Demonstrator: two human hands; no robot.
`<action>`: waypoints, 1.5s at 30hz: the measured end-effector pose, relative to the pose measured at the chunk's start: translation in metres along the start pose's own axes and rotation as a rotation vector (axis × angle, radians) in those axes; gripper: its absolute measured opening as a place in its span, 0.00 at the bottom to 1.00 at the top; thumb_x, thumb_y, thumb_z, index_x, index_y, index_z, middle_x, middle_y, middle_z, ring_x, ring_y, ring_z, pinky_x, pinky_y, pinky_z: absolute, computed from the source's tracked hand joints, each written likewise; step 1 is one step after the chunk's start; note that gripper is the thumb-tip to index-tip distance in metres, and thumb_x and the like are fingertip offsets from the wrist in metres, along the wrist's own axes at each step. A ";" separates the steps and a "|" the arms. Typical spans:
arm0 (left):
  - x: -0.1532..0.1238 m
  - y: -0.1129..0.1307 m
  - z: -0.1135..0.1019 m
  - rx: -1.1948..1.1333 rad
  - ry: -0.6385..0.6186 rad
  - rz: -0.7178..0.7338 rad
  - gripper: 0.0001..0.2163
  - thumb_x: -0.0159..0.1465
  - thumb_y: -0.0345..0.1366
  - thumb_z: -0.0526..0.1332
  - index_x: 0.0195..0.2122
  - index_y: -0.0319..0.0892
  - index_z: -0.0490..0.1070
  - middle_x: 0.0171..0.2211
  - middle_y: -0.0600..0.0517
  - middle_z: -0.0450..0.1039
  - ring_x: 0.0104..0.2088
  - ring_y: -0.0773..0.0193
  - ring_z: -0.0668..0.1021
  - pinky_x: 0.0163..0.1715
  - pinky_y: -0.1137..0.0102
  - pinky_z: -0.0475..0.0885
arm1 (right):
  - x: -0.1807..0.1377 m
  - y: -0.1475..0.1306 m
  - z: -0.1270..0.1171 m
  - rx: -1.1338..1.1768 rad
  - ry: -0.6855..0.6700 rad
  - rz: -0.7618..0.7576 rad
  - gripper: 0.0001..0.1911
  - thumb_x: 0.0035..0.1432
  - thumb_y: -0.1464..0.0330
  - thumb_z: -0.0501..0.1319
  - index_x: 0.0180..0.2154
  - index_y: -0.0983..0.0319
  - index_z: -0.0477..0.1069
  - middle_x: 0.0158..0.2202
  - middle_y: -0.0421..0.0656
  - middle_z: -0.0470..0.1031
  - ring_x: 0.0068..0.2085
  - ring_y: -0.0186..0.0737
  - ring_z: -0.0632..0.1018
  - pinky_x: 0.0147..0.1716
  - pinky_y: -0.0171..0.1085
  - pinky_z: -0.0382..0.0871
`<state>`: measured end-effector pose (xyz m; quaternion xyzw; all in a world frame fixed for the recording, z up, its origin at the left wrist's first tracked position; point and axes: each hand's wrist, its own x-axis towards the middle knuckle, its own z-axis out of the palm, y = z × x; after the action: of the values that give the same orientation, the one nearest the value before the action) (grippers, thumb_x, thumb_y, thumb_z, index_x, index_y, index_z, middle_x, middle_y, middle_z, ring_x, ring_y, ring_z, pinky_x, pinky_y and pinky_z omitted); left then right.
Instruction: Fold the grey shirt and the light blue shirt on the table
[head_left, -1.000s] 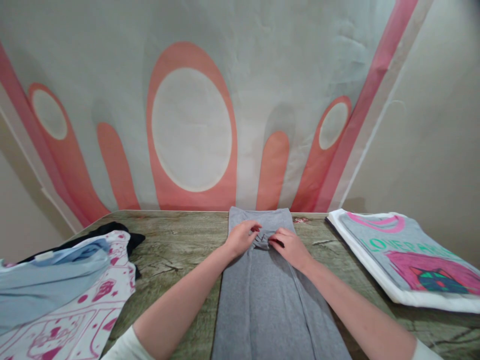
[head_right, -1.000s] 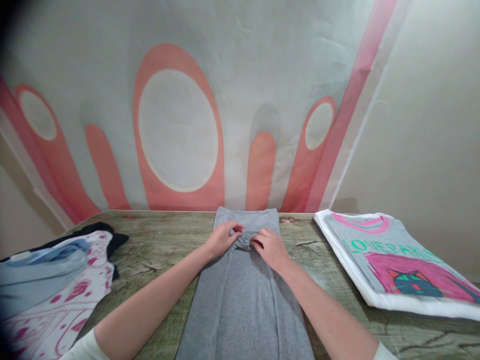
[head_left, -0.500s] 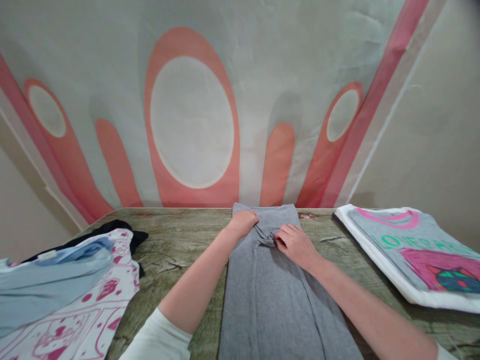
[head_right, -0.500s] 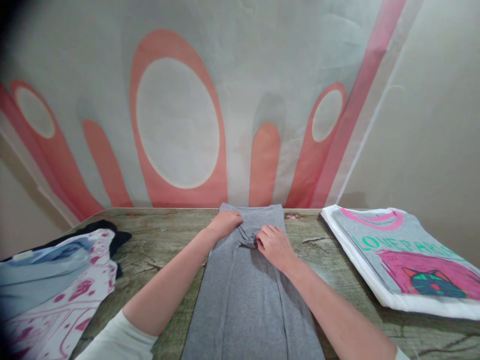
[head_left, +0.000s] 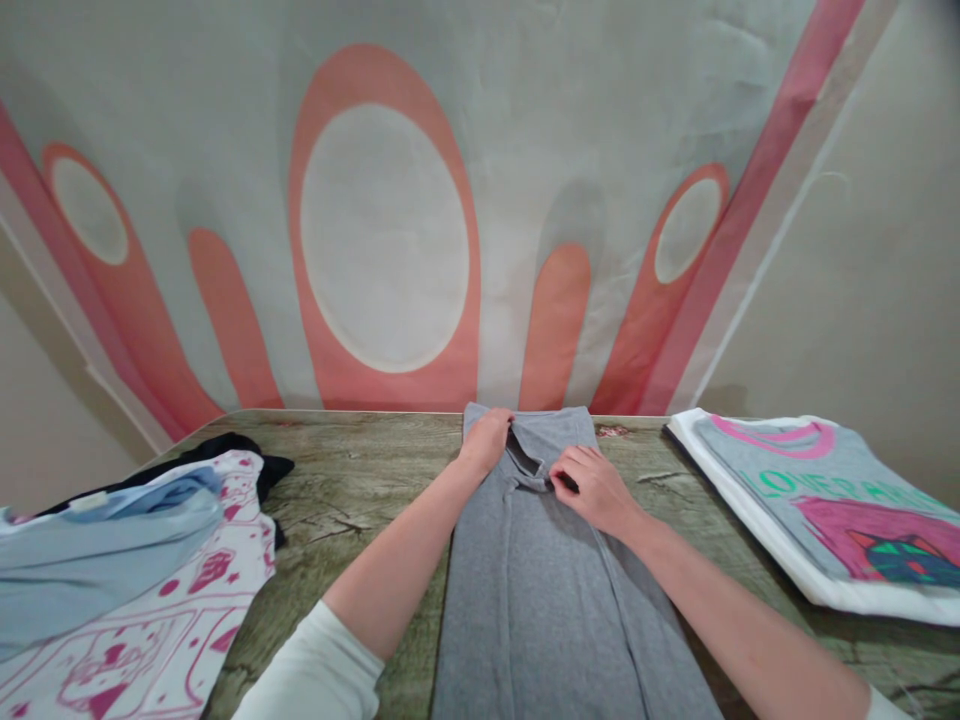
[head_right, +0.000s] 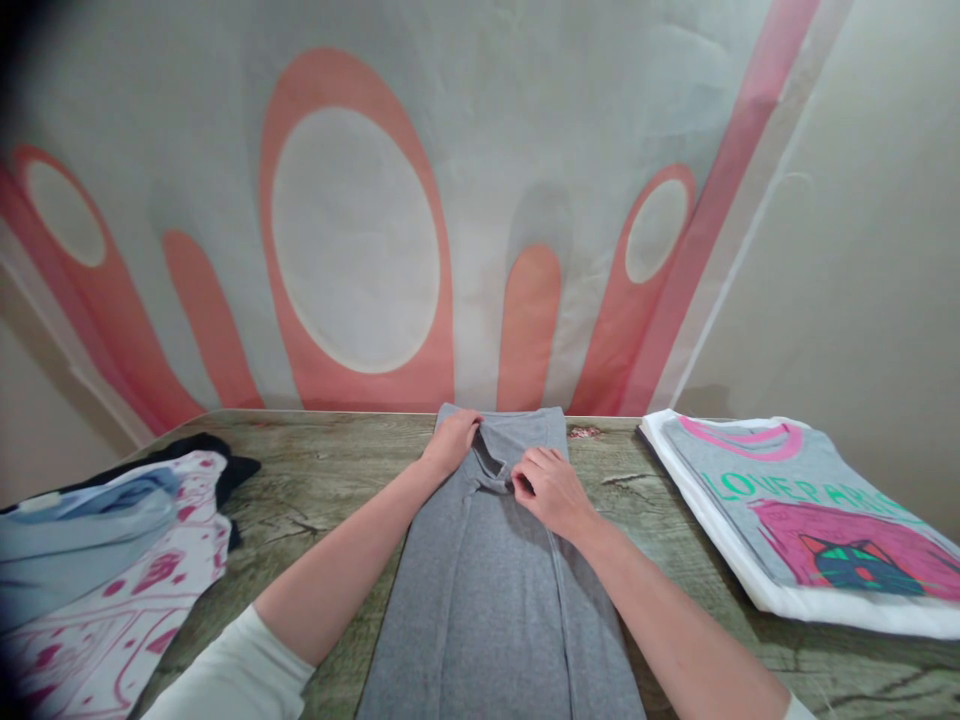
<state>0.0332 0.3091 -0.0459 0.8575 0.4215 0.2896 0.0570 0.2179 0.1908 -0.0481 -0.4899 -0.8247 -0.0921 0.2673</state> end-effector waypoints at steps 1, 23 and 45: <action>0.001 -0.001 0.002 -0.019 0.016 0.002 0.11 0.63 0.27 0.50 0.42 0.39 0.69 0.41 0.47 0.72 0.44 0.63 0.73 0.46 0.71 0.65 | 0.000 0.001 0.000 0.023 0.000 -0.001 0.05 0.55 0.73 0.55 0.30 0.61 0.69 0.31 0.43 0.70 0.36 0.40 0.69 0.38 0.38 0.58; 0.002 -0.009 0.022 -0.436 0.201 -0.211 0.10 0.53 0.23 0.62 0.37 0.39 0.71 0.39 0.50 0.71 0.33 0.68 0.75 0.38 0.70 0.72 | -0.003 0.006 0.003 0.195 -0.053 -0.108 0.17 0.52 0.77 0.55 0.44 0.58 0.70 0.40 0.42 0.73 0.42 0.42 0.70 0.42 0.42 0.61; -0.006 0.002 0.015 -0.058 0.030 -0.009 0.15 0.53 0.19 0.53 0.36 0.39 0.74 0.40 0.48 0.70 0.43 0.64 0.71 0.47 0.70 0.66 | -0.002 0.006 0.003 0.389 -0.015 -0.026 0.06 0.51 0.76 0.57 0.30 0.60 0.68 0.33 0.41 0.73 0.37 0.38 0.71 0.40 0.40 0.63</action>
<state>0.0395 0.3055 -0.0610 0.8490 0.4176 0.3144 0.0768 0.2226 0.1938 -0.0519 -0.4189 -0.8352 0.0690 0.3495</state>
